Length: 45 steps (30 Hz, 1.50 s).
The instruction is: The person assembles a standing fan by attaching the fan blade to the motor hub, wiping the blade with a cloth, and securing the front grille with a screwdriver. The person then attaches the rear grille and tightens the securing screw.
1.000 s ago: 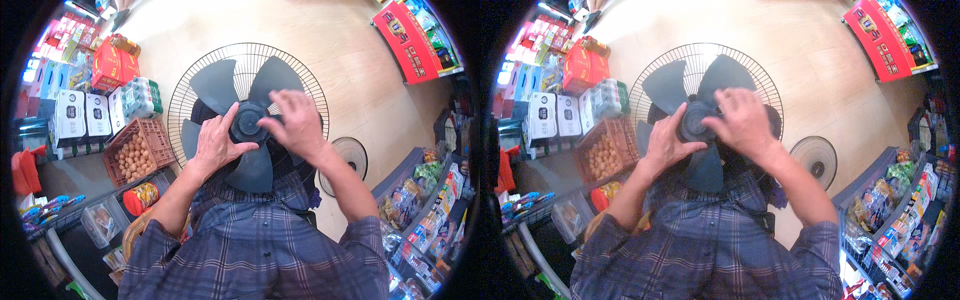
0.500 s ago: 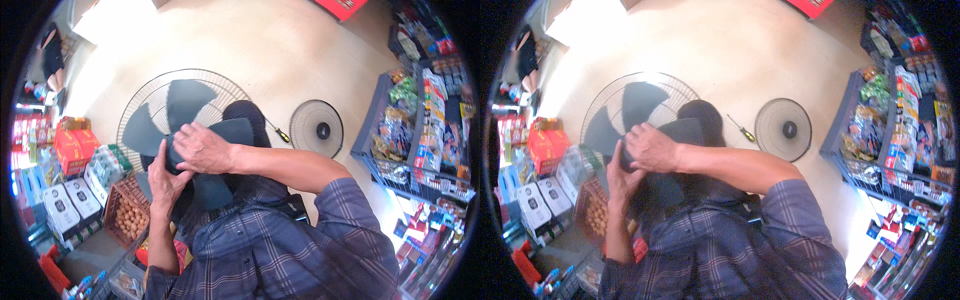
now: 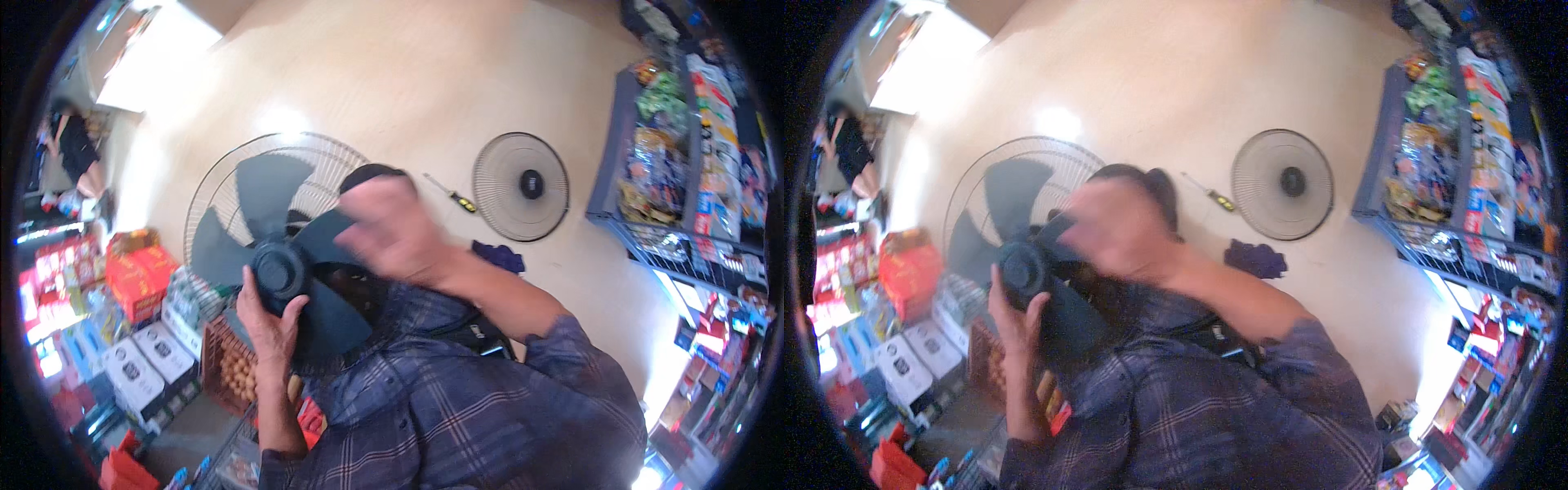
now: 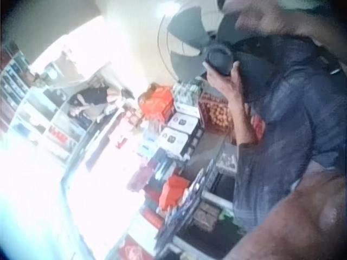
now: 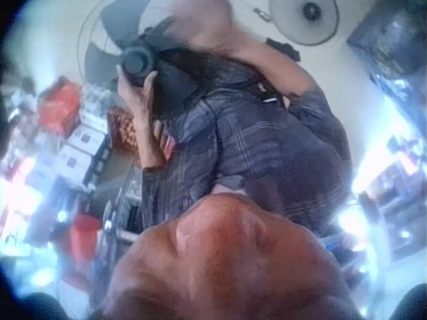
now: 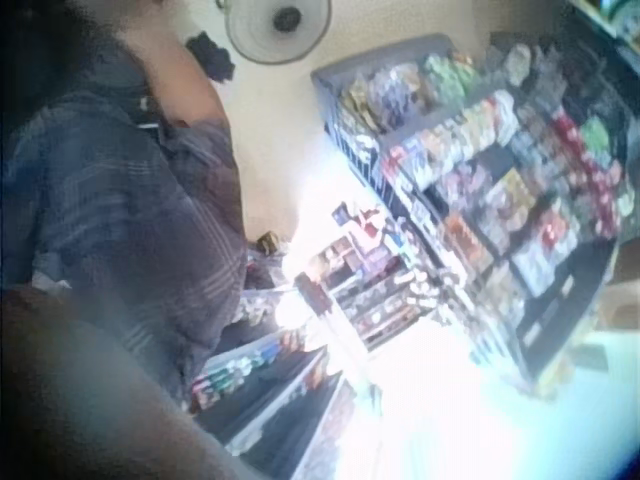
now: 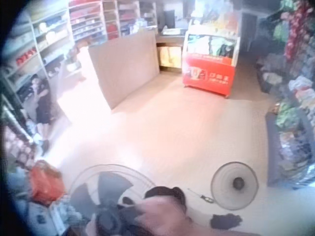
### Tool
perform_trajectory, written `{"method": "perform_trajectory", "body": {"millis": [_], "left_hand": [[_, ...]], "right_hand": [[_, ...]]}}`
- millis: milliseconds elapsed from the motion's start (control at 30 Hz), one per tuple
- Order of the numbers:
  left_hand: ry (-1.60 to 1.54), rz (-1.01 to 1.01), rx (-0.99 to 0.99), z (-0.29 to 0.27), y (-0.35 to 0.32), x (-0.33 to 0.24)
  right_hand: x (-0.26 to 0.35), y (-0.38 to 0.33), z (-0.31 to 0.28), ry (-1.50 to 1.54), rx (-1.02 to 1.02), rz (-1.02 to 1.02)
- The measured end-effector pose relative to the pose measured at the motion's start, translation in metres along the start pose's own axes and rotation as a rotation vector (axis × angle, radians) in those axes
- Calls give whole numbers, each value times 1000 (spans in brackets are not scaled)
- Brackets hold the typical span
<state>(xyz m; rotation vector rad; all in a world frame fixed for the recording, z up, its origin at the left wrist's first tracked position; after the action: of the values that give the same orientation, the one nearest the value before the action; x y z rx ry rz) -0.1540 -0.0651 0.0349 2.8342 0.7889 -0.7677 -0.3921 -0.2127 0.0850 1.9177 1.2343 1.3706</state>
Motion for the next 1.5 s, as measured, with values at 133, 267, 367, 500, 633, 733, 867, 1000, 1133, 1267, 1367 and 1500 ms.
{"method": "perform_trajectory", "body": {"millis": [133,267,367,500,633,733,867,1000,1133,1267,1367,1500], "left_hand": [[118,31,-207,-34,-16,18],[-47,-294,-374,-65,-14,94],[-327,-613,-270,-63,-12,177],[-630,-792,-25,-29,-10,167],[-598,-745,-69,-32,-10,173],[-567,-807,-82,-33,-13,176],[-643,-783,-130,-31,-9,183],[-560,-806,-83,-31,-12,186],[-505,-806,-6,-31,-10,187],[-488,-761,-58,-31,-10,194],[-476,-772,-68,-31,-12,200],[-419,-707,-71,-31,-8,185]], "right_hand": [[-96,-120,-76,-132,-125,807],[-102,-224,-66,264,-76,1308],[-101,-244,-35,277,20,1304],[-135,-306,-12,201,150,1358],[-126,-255,-36,177,-131,1227],[-63,-144,-58,-61,-24,680],[7,-96,-12,-58,467,160],[20,-96,11,-77,630,40],[-2,-89,-1,-99,330,221],[-14,-83,2,-135,245,357],[-17,-95,18,-34,281,486],[-24,-105,24,103,263,620]]}}
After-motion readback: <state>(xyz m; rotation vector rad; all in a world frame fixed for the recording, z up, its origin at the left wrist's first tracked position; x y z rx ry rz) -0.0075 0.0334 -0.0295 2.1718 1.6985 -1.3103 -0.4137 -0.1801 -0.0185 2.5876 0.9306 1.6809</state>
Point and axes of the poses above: each hand's wrist, its own y-axis towards the middle knuckle, its own z-axis out of the palm, x = y × z, the point moved 8 cm from there along y, towards the middle knuckle, and after that the axes turned 11 degrees about -z, right-handed, at the moved point
